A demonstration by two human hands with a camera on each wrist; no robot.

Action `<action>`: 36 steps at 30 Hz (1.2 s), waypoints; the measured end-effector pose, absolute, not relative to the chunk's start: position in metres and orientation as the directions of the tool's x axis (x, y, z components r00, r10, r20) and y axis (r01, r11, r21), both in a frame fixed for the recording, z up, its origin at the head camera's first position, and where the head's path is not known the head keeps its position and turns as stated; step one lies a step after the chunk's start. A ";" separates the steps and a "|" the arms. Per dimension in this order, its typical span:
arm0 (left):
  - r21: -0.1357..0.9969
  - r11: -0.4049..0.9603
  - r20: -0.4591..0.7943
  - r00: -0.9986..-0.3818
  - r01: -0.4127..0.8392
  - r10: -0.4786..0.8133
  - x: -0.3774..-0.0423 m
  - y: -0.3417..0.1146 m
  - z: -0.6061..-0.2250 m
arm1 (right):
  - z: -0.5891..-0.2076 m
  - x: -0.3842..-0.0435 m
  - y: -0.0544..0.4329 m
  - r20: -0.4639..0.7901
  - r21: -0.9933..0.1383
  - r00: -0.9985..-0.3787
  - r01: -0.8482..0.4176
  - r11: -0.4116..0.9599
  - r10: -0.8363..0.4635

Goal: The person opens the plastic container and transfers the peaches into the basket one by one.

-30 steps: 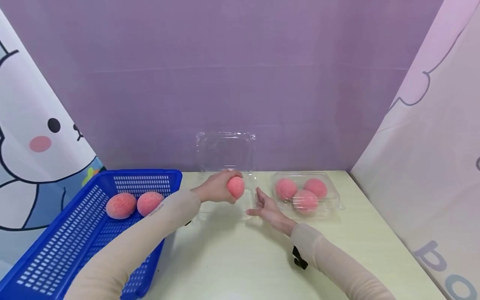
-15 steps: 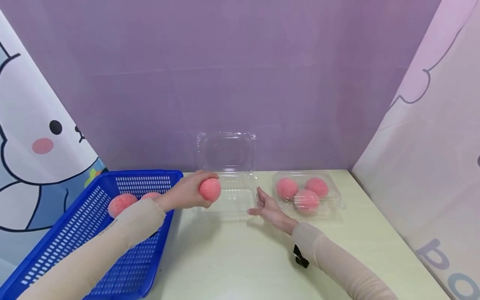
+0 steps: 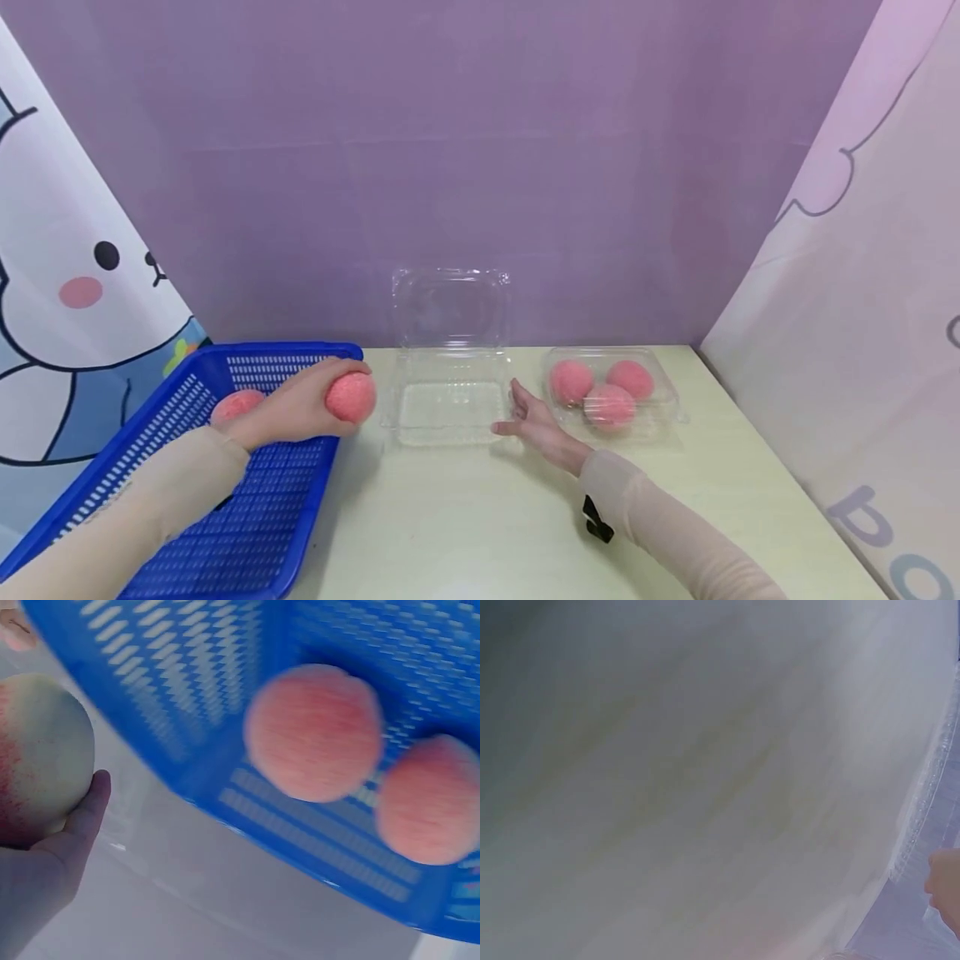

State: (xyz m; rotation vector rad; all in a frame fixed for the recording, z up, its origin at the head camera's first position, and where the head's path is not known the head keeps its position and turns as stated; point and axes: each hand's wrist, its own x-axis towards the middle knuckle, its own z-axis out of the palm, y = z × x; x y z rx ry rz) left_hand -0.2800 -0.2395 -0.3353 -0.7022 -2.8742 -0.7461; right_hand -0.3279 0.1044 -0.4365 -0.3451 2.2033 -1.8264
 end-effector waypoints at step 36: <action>0.492 0.808 0.087 -0.942 0.324 0.325 -0.261 -0.351 -0.384 | -0.442 -0.329 0.106 -0.049 -0.977 -0.935 -0.027 0.210 -0.350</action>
